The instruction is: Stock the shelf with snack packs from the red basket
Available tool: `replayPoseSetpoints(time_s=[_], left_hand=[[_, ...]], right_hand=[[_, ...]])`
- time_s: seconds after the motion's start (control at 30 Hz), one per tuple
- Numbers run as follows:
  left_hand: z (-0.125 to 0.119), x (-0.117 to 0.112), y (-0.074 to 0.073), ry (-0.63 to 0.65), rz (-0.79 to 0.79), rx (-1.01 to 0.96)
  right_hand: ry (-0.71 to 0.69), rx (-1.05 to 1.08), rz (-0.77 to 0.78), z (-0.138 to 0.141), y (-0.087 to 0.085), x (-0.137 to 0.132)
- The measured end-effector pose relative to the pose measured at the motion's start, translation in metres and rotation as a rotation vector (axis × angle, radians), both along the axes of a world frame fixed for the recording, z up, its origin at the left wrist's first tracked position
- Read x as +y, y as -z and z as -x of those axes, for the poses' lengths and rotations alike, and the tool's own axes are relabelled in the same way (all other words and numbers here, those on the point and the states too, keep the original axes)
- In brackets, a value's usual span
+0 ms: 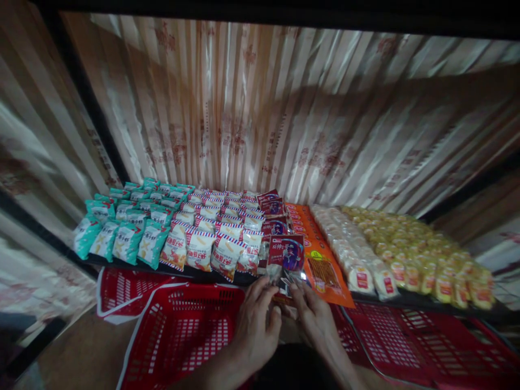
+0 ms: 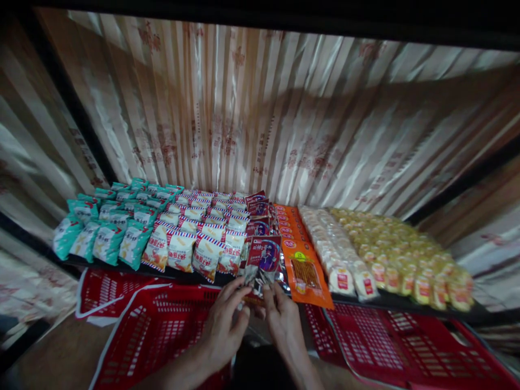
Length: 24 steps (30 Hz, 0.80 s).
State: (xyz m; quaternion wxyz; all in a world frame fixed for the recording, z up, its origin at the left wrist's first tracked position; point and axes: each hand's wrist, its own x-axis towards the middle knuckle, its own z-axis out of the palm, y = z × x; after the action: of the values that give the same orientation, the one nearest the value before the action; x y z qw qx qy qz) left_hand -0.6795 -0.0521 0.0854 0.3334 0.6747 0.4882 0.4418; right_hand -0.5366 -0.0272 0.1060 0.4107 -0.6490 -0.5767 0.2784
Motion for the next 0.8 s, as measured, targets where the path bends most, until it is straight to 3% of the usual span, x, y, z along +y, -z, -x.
replayPoseSetpoints(time_s=[0.13,0.4,0.8], left_hand=[[-0.006,0.007,0.007,0.011,0.000,0.012],[-0.014,0.022,0.021,-0.035,-0.053,0.023],[-0.026,0.050,0.020,-0.064,-0.070,0.118]], right_hand=[[-0.018,0.062,0.074,-0.003,-0.007,0.012],[-0.040,-0.181,0.026,-0.016,-0.004,0.035],[-0.079,-0.492,0.049,-0.004,-0.014,0.067]])
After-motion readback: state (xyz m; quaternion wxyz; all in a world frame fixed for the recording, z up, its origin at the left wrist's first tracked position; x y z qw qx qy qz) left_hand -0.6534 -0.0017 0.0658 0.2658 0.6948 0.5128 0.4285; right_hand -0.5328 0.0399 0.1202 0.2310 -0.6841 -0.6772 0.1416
